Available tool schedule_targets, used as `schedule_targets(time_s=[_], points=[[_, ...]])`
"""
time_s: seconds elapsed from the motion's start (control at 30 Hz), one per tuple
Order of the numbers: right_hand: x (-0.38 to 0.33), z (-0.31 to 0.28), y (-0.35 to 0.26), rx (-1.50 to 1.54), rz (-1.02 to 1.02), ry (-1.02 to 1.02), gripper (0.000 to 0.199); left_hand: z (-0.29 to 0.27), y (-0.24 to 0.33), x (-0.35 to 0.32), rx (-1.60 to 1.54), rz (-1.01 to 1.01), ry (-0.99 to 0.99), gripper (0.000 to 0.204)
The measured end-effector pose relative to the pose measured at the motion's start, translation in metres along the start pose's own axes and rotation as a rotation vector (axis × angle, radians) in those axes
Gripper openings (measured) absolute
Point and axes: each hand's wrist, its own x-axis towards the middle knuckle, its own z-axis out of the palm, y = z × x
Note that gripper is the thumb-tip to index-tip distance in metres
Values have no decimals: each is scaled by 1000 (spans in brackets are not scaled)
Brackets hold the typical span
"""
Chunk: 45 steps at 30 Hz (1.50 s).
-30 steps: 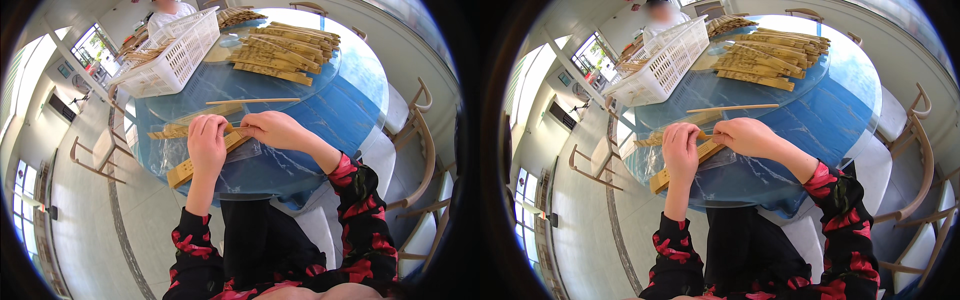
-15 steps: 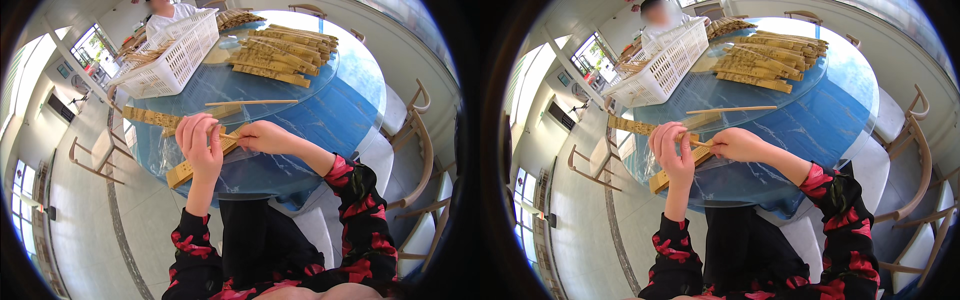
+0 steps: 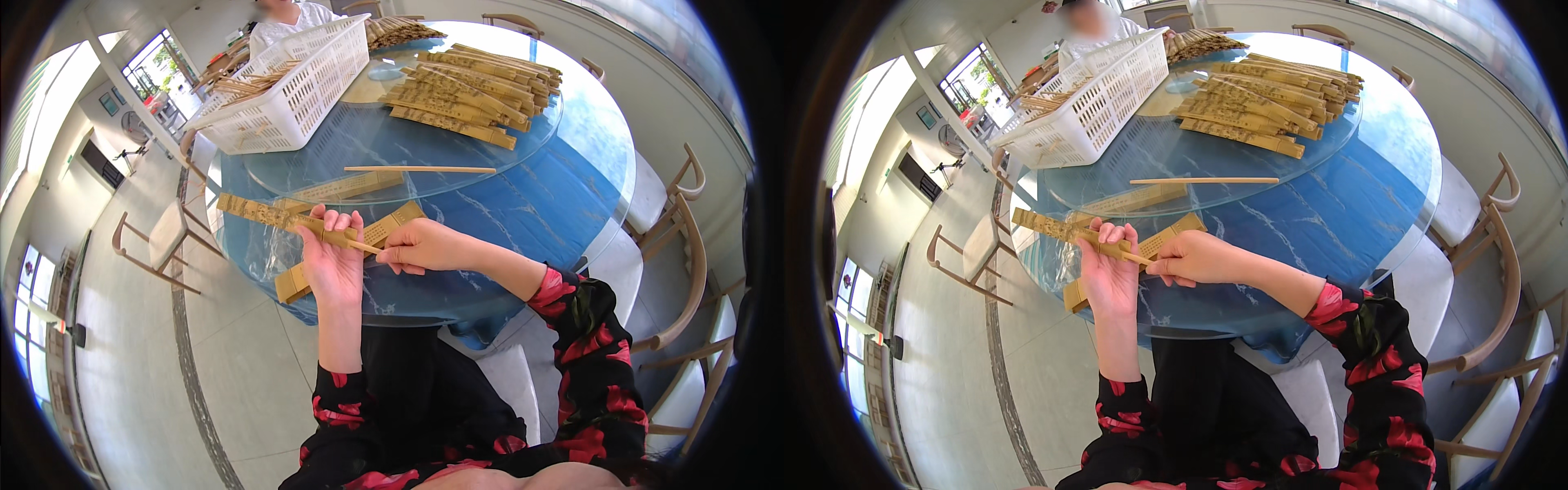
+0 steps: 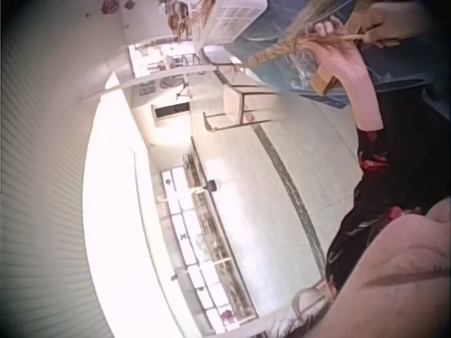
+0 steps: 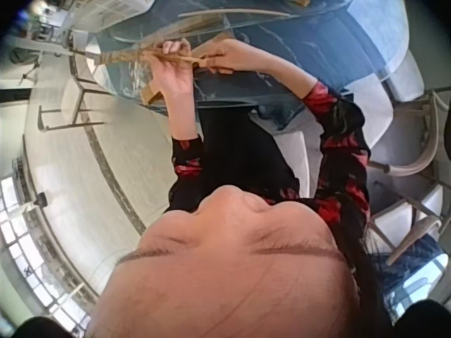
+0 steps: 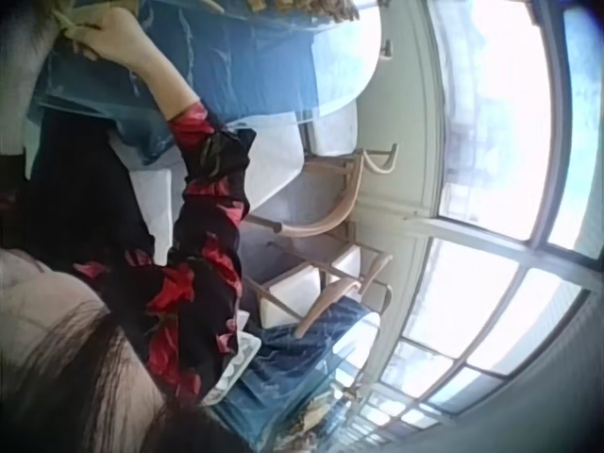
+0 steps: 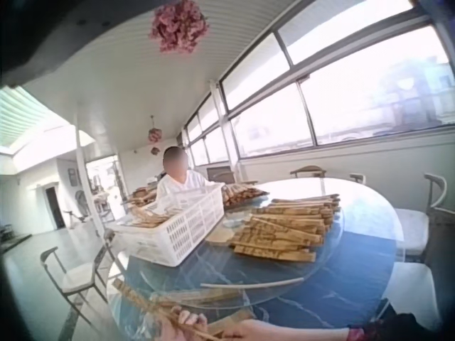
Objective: The person inserts thin wooden sticks into slots on flat bamboo strips at a round table, then places the assembled pieces into a white basket. The person repeats this process for multiple bamboo strips.
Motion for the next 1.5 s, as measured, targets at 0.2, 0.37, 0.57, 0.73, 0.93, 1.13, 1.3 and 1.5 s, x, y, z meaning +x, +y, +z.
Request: schedule_targets(time_s=[0.2, 0.37, 0.57, 0.73, 0.93, 1.13, 1.3, 1.5], points=[[-5, 2, -8, -362, -144, 218, 40, 22, -10, -8, 100, -43, 111, 30], [1, -42, 10, -824, -378, 821, 22, 14, -9, -10, 98, -36, 179, 31], [-3, -55, 30, -1101, -76, 859, 16, 8, -7, -12, 175, 14, 196, 31], [-2, -59, 28, -1154, -71, 862, 7, 8, -7, -16, 331, 118, 246, 32], [-10, -56, 15, -753, -88, 821, 13, 6, 11, -8, 497, 305, 387, 33], [-13, -49, 15, -397, -294, 332, 21, -2, 21, -10, 490, 374, 377, 35], [-15, -44, 9, -450, -250, 274, 20, -8, 26, -15, 461, 383, 380, 37], [-16, -47, 11, -437, -261, 239, 21, -13, 25, -16, 387, 388, 373, 39]])
